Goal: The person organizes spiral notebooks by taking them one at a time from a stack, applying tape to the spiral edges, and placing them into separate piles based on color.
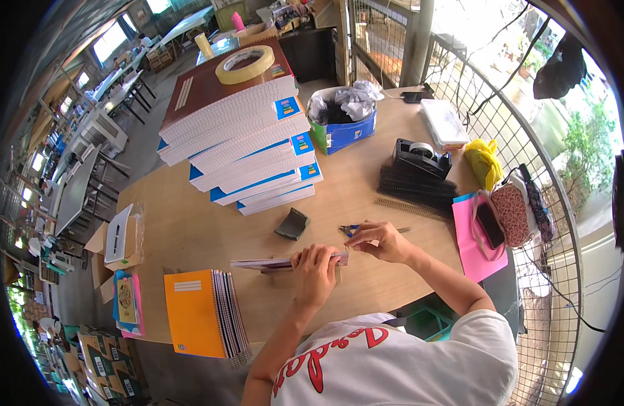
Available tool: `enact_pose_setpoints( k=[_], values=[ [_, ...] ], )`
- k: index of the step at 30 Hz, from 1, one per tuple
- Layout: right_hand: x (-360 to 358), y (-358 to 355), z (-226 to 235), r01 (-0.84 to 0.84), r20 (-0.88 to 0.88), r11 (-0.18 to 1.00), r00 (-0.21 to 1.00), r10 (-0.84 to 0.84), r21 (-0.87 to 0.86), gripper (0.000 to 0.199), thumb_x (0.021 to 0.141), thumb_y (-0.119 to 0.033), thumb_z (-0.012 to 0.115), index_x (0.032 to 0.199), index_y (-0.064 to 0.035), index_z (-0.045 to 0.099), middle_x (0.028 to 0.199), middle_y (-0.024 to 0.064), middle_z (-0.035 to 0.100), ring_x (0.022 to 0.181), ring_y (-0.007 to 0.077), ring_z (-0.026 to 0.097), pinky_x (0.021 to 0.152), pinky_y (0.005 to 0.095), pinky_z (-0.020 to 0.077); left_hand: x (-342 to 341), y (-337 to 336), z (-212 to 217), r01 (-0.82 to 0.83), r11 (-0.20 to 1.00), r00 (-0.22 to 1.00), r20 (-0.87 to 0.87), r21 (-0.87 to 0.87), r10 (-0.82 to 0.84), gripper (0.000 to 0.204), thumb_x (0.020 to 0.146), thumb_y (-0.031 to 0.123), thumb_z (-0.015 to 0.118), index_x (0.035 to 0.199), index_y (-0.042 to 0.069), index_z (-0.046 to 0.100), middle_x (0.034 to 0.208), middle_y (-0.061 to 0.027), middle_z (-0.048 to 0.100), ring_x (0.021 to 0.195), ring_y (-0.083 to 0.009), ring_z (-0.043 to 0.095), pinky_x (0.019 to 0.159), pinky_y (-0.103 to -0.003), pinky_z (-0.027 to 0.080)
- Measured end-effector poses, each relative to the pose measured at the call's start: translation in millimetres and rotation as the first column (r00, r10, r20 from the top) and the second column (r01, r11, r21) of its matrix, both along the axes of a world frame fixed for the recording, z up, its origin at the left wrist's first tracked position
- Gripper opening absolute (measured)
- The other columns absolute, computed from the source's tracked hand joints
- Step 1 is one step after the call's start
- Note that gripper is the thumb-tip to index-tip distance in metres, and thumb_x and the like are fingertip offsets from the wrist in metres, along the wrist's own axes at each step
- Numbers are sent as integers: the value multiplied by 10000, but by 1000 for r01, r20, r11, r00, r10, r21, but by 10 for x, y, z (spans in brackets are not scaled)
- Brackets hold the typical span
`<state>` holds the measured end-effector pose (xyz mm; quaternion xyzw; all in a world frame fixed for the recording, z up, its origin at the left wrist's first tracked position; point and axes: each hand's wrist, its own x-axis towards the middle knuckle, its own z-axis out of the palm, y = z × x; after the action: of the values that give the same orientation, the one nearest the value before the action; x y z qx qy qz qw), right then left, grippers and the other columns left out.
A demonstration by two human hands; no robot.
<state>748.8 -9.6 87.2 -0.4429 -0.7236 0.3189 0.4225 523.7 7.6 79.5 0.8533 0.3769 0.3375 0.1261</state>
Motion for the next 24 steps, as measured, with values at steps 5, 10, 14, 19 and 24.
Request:
enact_pose_setpoints(
  k=[5,10,14,19,24],
  values=[
    [-40,19,66,5,33,998,999,-7,57,203,772,20,766,938,-95,744,918,64,702,867,272,632,790,388,513,-6,9,-13,-4,1000,1000,3,13,4,104,881,142,694,963,129,631,931,-21,633,892,-249,601,848,-408,377],
    [-8,23,-49,-59,32,979,998,53,193,173,772,7,773,914,-86,739,944,65,695,878,268,642,781,381,514,4,9,-1,-13,1000,1000,9,19,12,101,880,144,695,955,131,630,924,-22,632,889,-250,600,836,-409,378],
    [-16,-39,-8,-45,-5,998,999,45,-37,173,814,-5,745,975,-62,720,957,90,682,853,292,657,744,381,518,10,15,-1,-15,1000,1000,4,22,15,110,874,146,701,955,129,628,936,-23,631,895,-249,601,832,-409,378],
    [-76,-54,87,-47,186,999,981,47,-7,222,865,-38,707,1077,-28,642,926,127,663,833,339,653,722,417,505,-6,10,-32,-24,1000,1000,19,8,24,148,865,152,709,979,125,618,948,-30,627,903,-253,601,833,-414,381],
    [-222,-106,201,55,133,998,990,-53,-9,129,878,-44,694,986,-9,632,867,139,659,817,322,656,690,415,504,-20,27,-8,-4,1000,1000,9,-1,4,152,872,160,700,987,120,610,940,-35,621,912,-260,601,849,-418,384]
  ],
)
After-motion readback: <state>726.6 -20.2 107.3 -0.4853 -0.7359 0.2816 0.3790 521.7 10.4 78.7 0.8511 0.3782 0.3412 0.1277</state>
